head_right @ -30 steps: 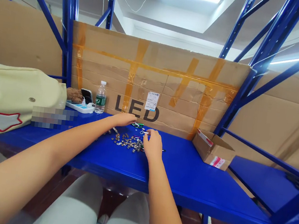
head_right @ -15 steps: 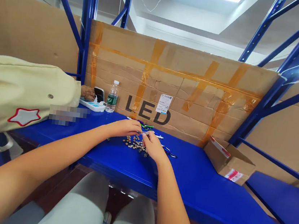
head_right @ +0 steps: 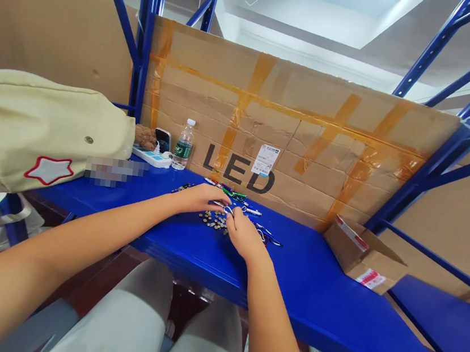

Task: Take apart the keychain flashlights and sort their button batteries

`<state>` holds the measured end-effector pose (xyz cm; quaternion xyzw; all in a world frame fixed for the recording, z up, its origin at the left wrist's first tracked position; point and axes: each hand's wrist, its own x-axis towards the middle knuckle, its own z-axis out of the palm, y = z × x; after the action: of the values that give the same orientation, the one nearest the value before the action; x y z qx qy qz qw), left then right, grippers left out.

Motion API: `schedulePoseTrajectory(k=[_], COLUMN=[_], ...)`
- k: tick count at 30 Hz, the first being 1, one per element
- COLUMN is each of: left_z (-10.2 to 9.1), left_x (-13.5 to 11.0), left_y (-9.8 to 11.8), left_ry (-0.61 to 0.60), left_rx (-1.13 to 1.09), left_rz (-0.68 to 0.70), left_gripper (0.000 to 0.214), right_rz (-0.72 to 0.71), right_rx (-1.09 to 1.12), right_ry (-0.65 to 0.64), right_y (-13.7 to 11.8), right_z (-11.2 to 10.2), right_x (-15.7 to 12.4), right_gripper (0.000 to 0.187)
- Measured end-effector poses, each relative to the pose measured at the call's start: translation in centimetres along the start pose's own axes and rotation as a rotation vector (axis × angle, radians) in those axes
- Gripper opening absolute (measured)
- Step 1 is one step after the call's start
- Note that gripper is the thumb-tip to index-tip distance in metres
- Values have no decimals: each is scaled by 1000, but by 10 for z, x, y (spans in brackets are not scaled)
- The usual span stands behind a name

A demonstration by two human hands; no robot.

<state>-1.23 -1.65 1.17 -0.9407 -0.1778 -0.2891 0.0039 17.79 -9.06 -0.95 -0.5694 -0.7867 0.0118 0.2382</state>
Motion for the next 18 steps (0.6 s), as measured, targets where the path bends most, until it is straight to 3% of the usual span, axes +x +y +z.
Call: schedulePoseTrajectory(k=[9,18], left_z=[11,15], left_x=[2,6], left_y=[20,39], left_ry=[42,98], left_rx=[-104,26], left_rz=[-224,-192], left_gripper=[19,16], right_rz=[190,223], right_rx=[-107,167], right_ry=[132,197], right_y=[-6,3], right_z=[-2,8], right_x=[6,10], right_gripper=[21,30])
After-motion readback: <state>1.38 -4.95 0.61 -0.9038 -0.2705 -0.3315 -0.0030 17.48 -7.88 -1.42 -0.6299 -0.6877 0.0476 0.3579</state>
